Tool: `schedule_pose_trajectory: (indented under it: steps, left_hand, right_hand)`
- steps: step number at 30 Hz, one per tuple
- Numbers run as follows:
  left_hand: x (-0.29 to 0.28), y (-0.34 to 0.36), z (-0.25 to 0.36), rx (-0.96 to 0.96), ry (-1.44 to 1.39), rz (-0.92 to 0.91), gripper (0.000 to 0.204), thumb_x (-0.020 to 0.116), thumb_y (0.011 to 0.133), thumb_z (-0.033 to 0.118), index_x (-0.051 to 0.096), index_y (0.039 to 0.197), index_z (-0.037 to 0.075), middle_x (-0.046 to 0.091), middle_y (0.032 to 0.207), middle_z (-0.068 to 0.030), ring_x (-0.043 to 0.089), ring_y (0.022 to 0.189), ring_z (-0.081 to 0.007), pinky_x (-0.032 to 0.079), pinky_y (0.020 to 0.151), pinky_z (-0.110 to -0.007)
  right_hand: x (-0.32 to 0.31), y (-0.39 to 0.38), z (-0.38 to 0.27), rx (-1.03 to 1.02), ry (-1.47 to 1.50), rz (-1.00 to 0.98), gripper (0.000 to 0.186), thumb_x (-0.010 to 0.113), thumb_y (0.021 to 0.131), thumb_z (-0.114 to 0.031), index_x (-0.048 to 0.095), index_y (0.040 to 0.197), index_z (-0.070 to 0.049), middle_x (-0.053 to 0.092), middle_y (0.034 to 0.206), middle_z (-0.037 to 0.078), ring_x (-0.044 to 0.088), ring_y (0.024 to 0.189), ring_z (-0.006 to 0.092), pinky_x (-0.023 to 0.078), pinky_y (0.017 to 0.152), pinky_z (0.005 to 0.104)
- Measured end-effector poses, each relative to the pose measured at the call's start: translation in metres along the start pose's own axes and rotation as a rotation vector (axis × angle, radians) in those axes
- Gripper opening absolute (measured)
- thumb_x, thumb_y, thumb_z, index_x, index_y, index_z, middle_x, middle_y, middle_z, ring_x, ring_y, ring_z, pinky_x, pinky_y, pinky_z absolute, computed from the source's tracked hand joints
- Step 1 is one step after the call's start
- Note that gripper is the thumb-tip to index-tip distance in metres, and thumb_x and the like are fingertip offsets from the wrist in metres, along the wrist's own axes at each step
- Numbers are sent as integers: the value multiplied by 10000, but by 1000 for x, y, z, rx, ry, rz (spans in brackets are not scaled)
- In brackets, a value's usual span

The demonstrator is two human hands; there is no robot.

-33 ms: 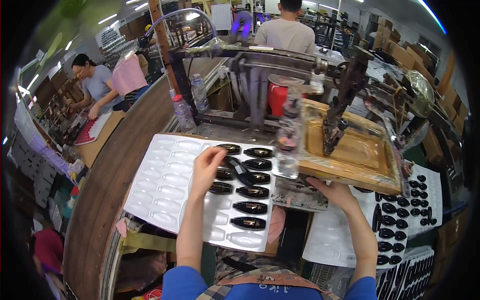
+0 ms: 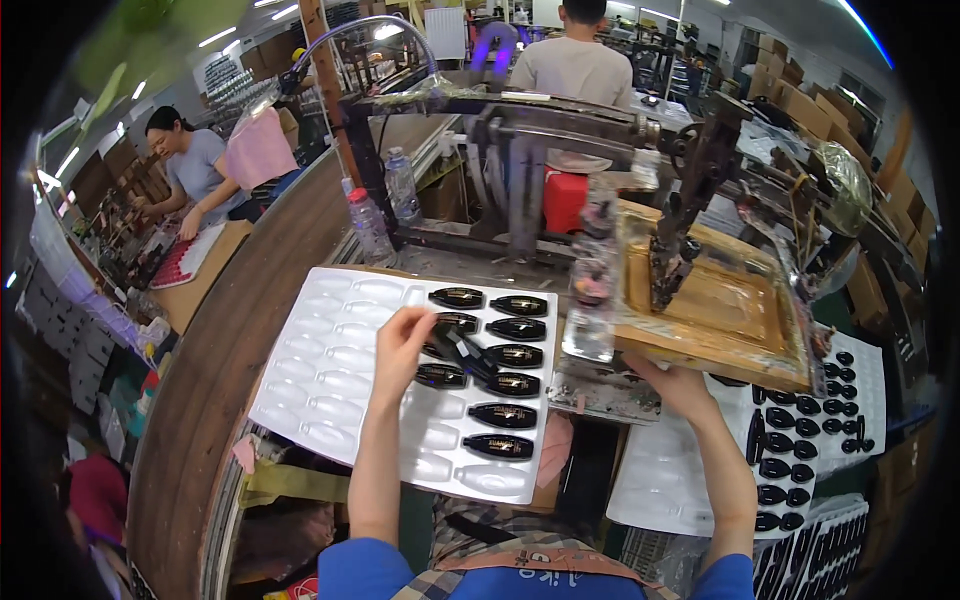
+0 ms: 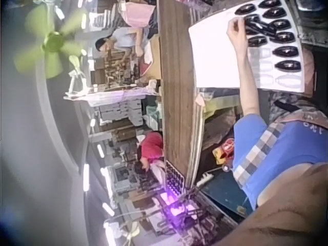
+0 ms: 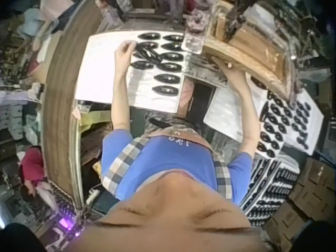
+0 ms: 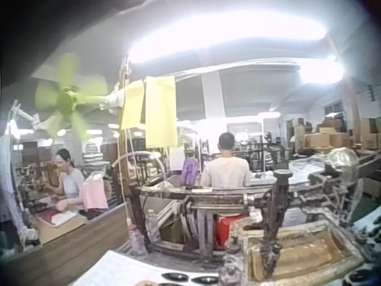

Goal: Placing plastic components into a tray, using a manual screen-printing press to apply a logo, and organizing the results.

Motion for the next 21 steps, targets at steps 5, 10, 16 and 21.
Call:
schedule_pose_trajectory:
  steps: [5,10,16,21]
  left_hand:
    - [-72,-56,-38,-105,64,218,141,547,827,112,560,832,-29,563,717,-34,525,629,-78,431,573,-200]
    - [-89,-84,-76,-220,62,273,175,557,826,146,552,790,-25,551,628,-20,509,544,-68,408,510,-185]
    - [-79,-87,-70,-321,627,248,247,596,789,224,537,768,-16,517,548,-65,511,513,-153,406,496,-285]
    - [-71,-77,-35,-95,1070,235,232,595,774,204,535,784,-19,542,651,-105,516,565,-211,409,526,-310]
  right_hand:
    - [-52,-43,52,-111,452,681,348,554,813,-149,451,1092,30,510,1067,111,497,975,188,424,827,305]
    - [-70,-61,70,-141,582,564,343,465,873,-167,397,1140,37,494,1088,118,522,964,202,472,783,341]
    - [-75,-83,60,-155,448,560,367,459,863,-115,372,1166,72,487,1089,125,547,929,221,485,760,322]
    - [-79,-96,61,-186,344,524,454,457,844,-76,287,1241,65,483,1103,146,553,955,253,478,764,321]
Point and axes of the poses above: each hand's wrist, its own y-axis towards the middle knuckle, its own x-axis out of the palm, z = x × y, the point moved 7 cm from there along y, towards the middle knuckle
